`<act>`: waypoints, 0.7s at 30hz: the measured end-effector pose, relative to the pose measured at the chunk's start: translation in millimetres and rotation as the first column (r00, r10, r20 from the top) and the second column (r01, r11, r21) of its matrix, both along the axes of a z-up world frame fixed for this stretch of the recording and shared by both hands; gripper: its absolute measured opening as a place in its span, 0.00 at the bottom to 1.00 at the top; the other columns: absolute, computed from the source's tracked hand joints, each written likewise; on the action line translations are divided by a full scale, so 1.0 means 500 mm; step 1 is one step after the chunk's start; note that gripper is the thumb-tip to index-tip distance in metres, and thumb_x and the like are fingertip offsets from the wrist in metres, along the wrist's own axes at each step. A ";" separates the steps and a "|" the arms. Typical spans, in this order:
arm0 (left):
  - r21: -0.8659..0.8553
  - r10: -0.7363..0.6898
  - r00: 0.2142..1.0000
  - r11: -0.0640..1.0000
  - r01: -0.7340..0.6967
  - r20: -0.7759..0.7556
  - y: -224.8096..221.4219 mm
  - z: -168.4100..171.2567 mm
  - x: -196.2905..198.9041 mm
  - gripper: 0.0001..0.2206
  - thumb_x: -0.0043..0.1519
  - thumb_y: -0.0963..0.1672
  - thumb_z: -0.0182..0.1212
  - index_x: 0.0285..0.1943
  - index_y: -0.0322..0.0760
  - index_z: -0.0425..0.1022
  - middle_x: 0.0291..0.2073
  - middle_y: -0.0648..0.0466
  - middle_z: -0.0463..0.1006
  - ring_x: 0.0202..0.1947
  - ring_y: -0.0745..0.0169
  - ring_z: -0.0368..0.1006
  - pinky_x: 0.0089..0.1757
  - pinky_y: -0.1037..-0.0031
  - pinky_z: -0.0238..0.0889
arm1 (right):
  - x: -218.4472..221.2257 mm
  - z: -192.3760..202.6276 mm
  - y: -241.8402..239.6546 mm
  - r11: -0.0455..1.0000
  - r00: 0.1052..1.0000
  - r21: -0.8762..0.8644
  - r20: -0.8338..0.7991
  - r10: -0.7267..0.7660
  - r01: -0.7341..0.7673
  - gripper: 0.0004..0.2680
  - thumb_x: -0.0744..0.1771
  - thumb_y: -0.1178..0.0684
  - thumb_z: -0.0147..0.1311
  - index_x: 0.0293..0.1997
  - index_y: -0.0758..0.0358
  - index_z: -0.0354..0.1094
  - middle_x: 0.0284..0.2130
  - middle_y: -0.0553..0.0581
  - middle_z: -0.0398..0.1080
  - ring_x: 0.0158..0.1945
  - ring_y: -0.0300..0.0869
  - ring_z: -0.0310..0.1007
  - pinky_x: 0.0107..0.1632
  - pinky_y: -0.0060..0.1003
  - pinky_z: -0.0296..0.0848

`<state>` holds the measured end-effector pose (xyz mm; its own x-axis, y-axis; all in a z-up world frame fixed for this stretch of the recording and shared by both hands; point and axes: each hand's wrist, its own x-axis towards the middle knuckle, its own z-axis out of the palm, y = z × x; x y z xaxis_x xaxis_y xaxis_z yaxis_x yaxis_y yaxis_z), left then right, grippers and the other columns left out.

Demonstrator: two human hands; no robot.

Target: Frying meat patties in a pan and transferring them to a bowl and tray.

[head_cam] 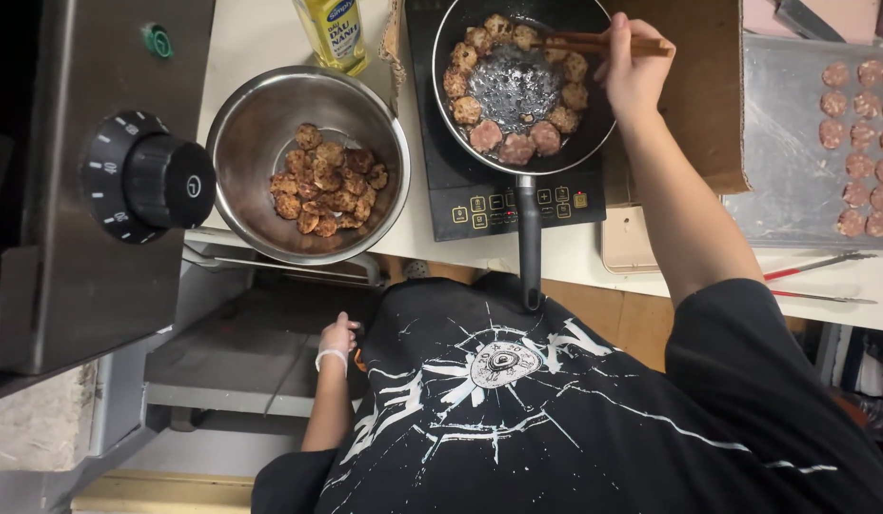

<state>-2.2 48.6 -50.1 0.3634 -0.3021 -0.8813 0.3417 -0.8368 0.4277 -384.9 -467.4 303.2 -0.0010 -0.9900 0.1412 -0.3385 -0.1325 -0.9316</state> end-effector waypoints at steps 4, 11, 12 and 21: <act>-0.023 0.003 1.000 1.000 -0.003 -0.005 -0.004 -0.004 0.003 0.24 0.69 0.54 0.50 0.33 0.31 0.80 0.15 0.55 0.66 0.14 0.66 0.60 0.22 0.73 0.54 | -0.015 0.000 0.025 0.951 0.976 -0.225 -0.095 0.194 -0.211 0.10 0.73 0.53 0.57 0.36 0.69 0.74 0.32 0.53 0.72 0.27 0.41 0.72 0.29 0.38 0.65; -0.022 -0.012 1.000 1.000 0.012 0.003 -0.022 0.017 0.006 0.23 0.69 0.53 0.50 0.34 0.31 0.80 0.16 0.55 0.66 0.14 0.67 0.60 0.22 0.73 0.54 | -0.004 -0.020 0.039 0.734 0.786 -0.444 -0.587 0.196 -0.514 0.04 0.72 0.55 0.61 0.45 0.64 0.77 0.36 0.61 0.75 0.37 0.48 0.76 0.40 0.39 0.74; -0.015 -0.016 1.000 1.000 0.016 0.004 -0.025 0.021 0.004 0.23 0.69 0.53 0.50 0.35 0.31 0.80 0.16 0.55 0.66 0.14 0.66 0.60 0.22 0.74 0.55 | -0.007 -0.033 0.031 0.768 0.804 -0.439 -0.573 0.161 -0.466 0.05 0.73 0.56 0.58 0.45 0.66 0.78 0.36 0.61 0.75 0.37 0.47 0.76 0.40 0.39 0.74; -0.006 0.008 1.000 1.000 -0.008 -0.013 0.000 0.009 0.006 0.24 0.69 0.53 0.49 0.34 0.28 0.80 0.15 0.55 0.65 0.13 0.66 0.58 0.21 0.73 0.53 | -0.061 -0.077 -0.097 0.998 0.942 -0.041 0.333 -0.038 0.055 0.16 0.74 0.45 0.50 0.40 0.72 0.69 0.27 0.63 0.75 0.21 0.44 0.79 0.20 0.35 0.75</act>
